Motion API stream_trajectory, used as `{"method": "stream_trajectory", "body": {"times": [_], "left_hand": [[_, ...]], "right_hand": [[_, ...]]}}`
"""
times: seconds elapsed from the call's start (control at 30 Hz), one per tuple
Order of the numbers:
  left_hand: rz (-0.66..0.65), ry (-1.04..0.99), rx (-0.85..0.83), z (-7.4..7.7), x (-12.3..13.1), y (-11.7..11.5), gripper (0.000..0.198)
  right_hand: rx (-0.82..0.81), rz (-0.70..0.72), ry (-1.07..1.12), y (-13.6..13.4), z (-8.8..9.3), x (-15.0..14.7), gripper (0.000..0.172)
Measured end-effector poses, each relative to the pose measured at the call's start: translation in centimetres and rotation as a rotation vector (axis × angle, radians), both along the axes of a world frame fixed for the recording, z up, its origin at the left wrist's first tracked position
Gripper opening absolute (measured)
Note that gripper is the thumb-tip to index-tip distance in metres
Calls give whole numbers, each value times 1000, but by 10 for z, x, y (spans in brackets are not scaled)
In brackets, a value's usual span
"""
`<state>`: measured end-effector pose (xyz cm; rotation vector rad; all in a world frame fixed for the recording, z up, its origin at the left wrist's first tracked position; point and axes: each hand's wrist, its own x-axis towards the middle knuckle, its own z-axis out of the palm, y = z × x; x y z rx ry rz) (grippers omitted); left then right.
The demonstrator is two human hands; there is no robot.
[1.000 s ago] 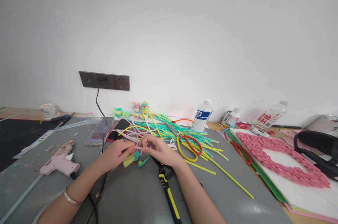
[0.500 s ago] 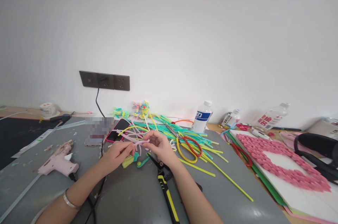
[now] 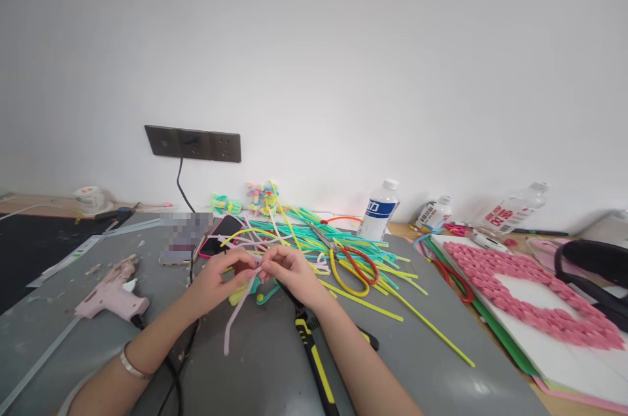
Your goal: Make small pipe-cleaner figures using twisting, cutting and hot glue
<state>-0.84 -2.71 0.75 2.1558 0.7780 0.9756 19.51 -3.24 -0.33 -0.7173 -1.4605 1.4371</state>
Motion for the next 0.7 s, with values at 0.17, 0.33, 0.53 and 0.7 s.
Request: {"method": "stream_trajectory", "body": {"times": [0.17,0.33,0.53,0.7], "left_hand": [[-13,-7,28,-3,0,0,9],[-15,1,-1,-1,0,-2,9],[-32,5,-46,0,1,-2,10],[-1,40,-34,1,1,-4,9]], "right_hand": [[0,32,14,-1,0,-2,29],[18,41,1,-2,2,-3,31],[38,48,5,-5,4,-5,31],[27,64,0,-6,5,-6,33]]}}
